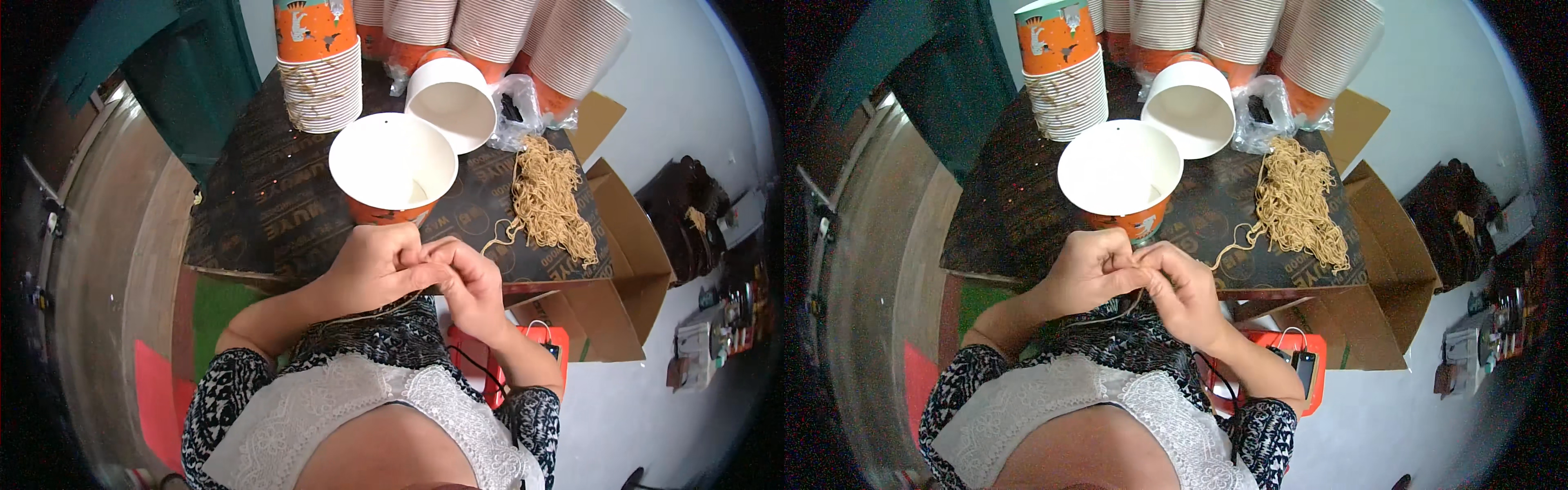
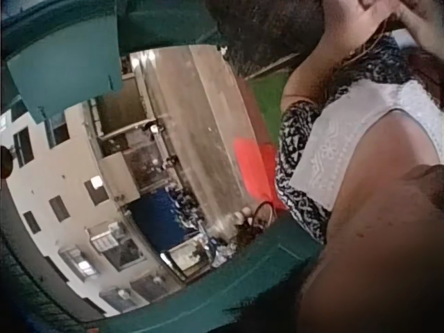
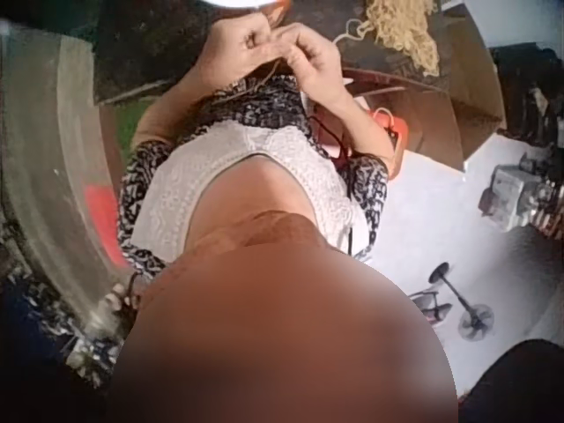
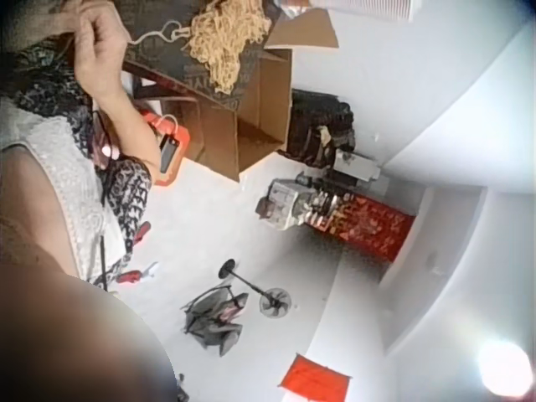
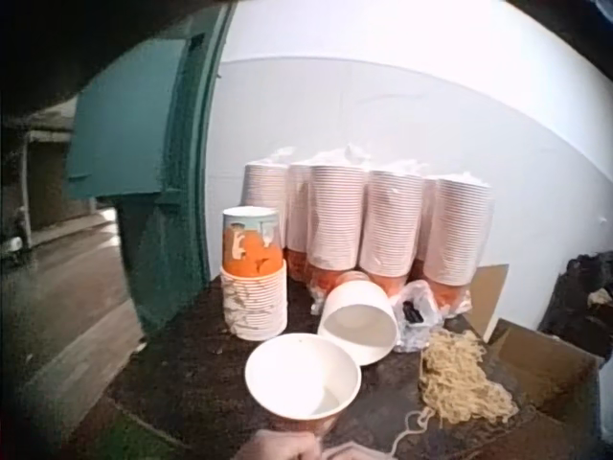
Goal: Attaching strings to paper cups at a manufacturing workbench.
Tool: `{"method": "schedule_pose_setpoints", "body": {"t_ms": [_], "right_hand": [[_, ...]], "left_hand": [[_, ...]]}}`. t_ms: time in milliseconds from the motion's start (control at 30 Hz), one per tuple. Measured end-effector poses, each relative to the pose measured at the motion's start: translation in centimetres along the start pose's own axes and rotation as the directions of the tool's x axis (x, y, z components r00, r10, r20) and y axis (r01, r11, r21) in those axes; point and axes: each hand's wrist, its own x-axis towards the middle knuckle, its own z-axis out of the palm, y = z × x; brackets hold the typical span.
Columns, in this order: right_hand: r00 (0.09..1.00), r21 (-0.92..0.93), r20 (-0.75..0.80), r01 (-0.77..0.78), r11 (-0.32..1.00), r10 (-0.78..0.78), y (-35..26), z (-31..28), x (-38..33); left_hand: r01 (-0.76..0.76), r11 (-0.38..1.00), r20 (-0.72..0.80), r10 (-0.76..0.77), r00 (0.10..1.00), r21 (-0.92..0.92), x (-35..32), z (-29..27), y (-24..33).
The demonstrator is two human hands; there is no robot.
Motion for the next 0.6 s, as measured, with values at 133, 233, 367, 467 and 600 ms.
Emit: {"method": "schedule_pose_setpoints", "body": {"t_ms": [133,233,367,467,600], "right_hand": [[0.997,-0.266,0.060,0.061,0.962,-0.046,-1.6,0.4,0.4],[0.993,-0.100,0.050,-0.098,0.990,0.103,-1.6,0.6,-0.1],[0.912,0.302,0.131,-0.410,0.860,0.389,-0.6,1.0,-0.6],[0.937,0.270,0.017,-0.340,0.901,0.348,-0.3,1.2,-0.5],[0.927,0.297,0.011,-0.361,0.884,0.375,-0.4,1.4,-0.2]], "left_hand": [[-0.081,0.991,0.076,0.073,0.994,0.111,-0.1,-0.6,-0.7],[0.032,0.999,0.070,-0.035,0.997,0.034,-0.7,-0.7,-0.1],[0.009,0.985,0.093,-0.025,0.995,0.170,-1.3,-1.3,-0.4],[-0.001,0.984,0.093,-0.016,0.996,0.180,-1.5,-1.7,-1.0],[-0.013,0.980,0.123,-0.012,0.992,0.201,-1.3,-2.0,-1.0]]}}
